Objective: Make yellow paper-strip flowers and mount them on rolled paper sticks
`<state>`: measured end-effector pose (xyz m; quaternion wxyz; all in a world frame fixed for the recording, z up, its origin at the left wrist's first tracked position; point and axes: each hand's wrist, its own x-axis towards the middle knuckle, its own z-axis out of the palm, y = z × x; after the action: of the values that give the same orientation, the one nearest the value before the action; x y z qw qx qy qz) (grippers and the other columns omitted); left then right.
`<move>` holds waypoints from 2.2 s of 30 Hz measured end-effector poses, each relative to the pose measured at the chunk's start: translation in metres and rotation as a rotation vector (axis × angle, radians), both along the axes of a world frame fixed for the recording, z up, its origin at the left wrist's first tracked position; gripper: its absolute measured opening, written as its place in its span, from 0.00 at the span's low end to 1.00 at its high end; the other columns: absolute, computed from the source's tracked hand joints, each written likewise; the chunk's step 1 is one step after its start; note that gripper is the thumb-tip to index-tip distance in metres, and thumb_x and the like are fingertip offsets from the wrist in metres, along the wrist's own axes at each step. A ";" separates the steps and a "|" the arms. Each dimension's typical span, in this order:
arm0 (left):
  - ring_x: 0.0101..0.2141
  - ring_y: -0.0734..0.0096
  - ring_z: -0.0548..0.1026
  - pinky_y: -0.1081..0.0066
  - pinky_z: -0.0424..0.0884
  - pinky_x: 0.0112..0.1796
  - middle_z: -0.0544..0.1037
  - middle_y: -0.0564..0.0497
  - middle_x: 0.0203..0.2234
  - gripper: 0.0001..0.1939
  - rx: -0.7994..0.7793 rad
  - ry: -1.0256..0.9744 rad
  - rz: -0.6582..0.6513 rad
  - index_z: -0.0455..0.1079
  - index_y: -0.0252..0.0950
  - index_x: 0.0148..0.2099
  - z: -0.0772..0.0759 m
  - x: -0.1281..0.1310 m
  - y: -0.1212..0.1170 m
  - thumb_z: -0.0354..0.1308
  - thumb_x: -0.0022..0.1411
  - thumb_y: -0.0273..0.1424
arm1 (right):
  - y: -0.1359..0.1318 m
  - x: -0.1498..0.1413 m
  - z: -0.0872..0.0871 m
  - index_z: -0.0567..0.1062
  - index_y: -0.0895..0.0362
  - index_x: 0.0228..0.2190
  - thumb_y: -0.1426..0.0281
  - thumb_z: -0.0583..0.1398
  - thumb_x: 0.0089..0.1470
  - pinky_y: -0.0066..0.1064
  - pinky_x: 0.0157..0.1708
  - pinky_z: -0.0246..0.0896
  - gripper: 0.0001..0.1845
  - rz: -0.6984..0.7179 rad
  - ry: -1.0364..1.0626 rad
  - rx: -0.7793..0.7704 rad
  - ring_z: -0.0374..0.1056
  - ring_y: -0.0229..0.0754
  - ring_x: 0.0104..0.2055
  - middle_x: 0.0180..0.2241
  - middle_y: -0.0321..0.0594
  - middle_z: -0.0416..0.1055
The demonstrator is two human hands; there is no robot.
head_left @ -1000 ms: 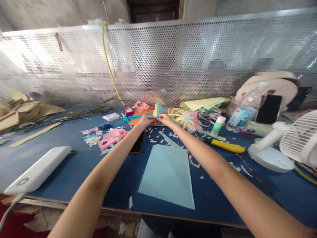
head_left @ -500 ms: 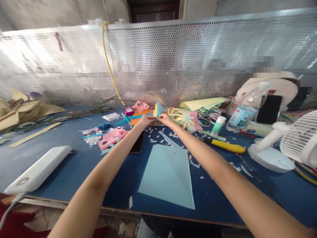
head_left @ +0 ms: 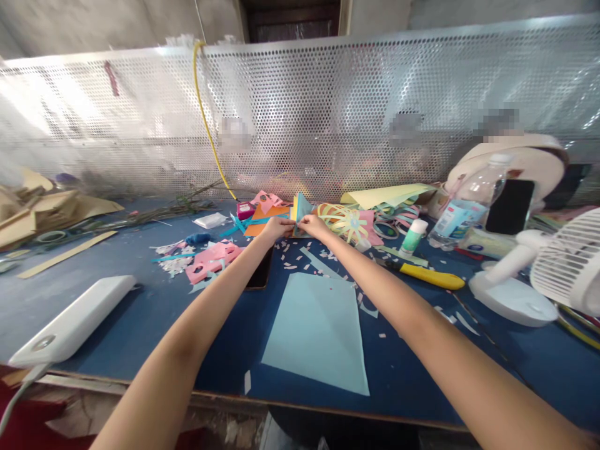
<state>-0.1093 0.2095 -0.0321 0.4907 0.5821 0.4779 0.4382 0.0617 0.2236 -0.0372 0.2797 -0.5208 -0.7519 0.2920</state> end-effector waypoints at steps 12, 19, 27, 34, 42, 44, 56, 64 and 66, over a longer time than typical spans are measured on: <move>0.22 0.77 0.73 0.72 0.70 0.30 0.77 0.51 0.21 0.10 -0.016 0.018 -0.011 0.78 0.27 0.38 -0.001 -0.001 0.002 0.70 0.53 0.26 | 0.001 0.000 -0.002 0.73 0.60 0.47 0.62 0.59 0.63 0.40 0.42 0.71 0.16 0.001 0.007 0.004 0.72 0.43 0.43 0.46 0.43 0.73; 0.23 0.77 0.74 0.72 0.72 0.30 0.78 0.53 0.24 0.07 -0.012 0.053 -0.017 0.76 0.29 0.39 0.000 -0.001 0.002 0.66 0.59 0.28 | 0.002 0.001 -0.003 0.73 0.59 0.48 0.63 0.59 0.63 0.41 0.43 0.71 0.16 0.007 -0.001 0.005 0.72 0.43 0.44 0.47 0.43 0.73; 0.25 0.76 0.74 0.72 0.72 0.30 0.77 0.54 0.24 0.07 0.066 0.138 0.001 0.76 0.29 0.37 -0.002 -0.001 0.001 0.67 0.58 0.28 | 0.000 0.000 -0.002 0.73 0.59 0.47 0.62 0.59 0.63 0.41 0.43 0.71 0.16 -0.007 -0.014 0.017 0.72 0.44 0.44 0.46 0.43 0.73; 0.33 0.71 0.76 0.68 0.76 0.35 0.76 0.49 0.38 0.12 0.139 0.210 0.017 0.70 0.31 0.48 -0.010 0.006 0.009 0.59 0.68 0.34 | -0.005 -0.001 0.001 0.74 0.60 0.45 0.62 0.59 0.63 0.39 0.41 0.71 0.15 -0.028 -0.025 0.037 0.73 0.41 0.41 0.43 0.42 0.74; 0.39 0.67 0.76 0.63 0.76 0.39 0.76 0.46 0.42 0.13 0.228 0.362 0.069 0.71 0.31 0.49 -0.010 0.005 0.012 0.59 0.67 0.35 | -0.007 -0.002 0.004 0.73 0.60 0.46 0.63 0.60 0.63 0.40 0.42 0.71 0.15 -0.059 -0.057 0.039 0.72 0.43 0.43 0.44 0.42 0.73; 0.41 0.65 0.76 0.62 0.76 0.42 0.76 0.46 0.43 0.12 0.266 0.418 0.089 0.72 0.31 0.47 -0.009 0.006 0.011 0.60 0.66 0.34 | -0.008 -0.002 0.005 0.73 0.60 0.47 0.63 0.60 0.63 0.41 0.43 0.71 0.16 -0.057 -0.061 0.033 0.72 0.43 0.43 0.45 0.43 0.73; 0.39 0.65 0.76 0.64 0.76 0.40 0.77 0.48 0.41 0.13 0.338 0.591 0.042 0.72 0.30 0.46 -0.006 0.008 0.007 0.59 0.67 0.37 | -0.005 0.001 0.007 0.73 0.59 0.47 0.62 0.59 0.63 0.41 0.43 0.71 0.16 -0.015 -0.039 0.019 0.72 0.44 0.44 0.46 0.43 0.73; 0.39 0.65 0.77 0.64 0.76 0.38 0.76 0.48 0.41 0.14 0.322 0.553 0.017 0.72 0.30 0.47 -0.010 0.003 0.013 0.59 0.67 0.37 | -0.002 0.001 0.003 0.73 0.59 0.48 0.62 0.60 0.63 0.40 0.43 0.71 0.16 -0.005 -0.034 0.015 0.72 0.44 0.44 0.46 0.43 0.73; 0.38 0.66 0.77 0.65 0.76 0.38 0.76 0.48 0.40 0.14 0.318 0.536 0.011 0.72 0.30 0.46 -0.011 0.003 0.014 0.59 0.67 0.37 | -0.002 0.001 0.003 0.73 0.59 0.48 0.62 0.60 0.63 0.41 0.43 0.71 0.16 -0.008 -0.033 0.016 0.72 0.44 0.44 0.47 0.43 0.73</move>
<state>-0.1066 0.2235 -0.0429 0.2477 0.7436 0.5190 0.3410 0.0628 0.2220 -0.0346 0.2725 -0.5264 -0.7566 0.2763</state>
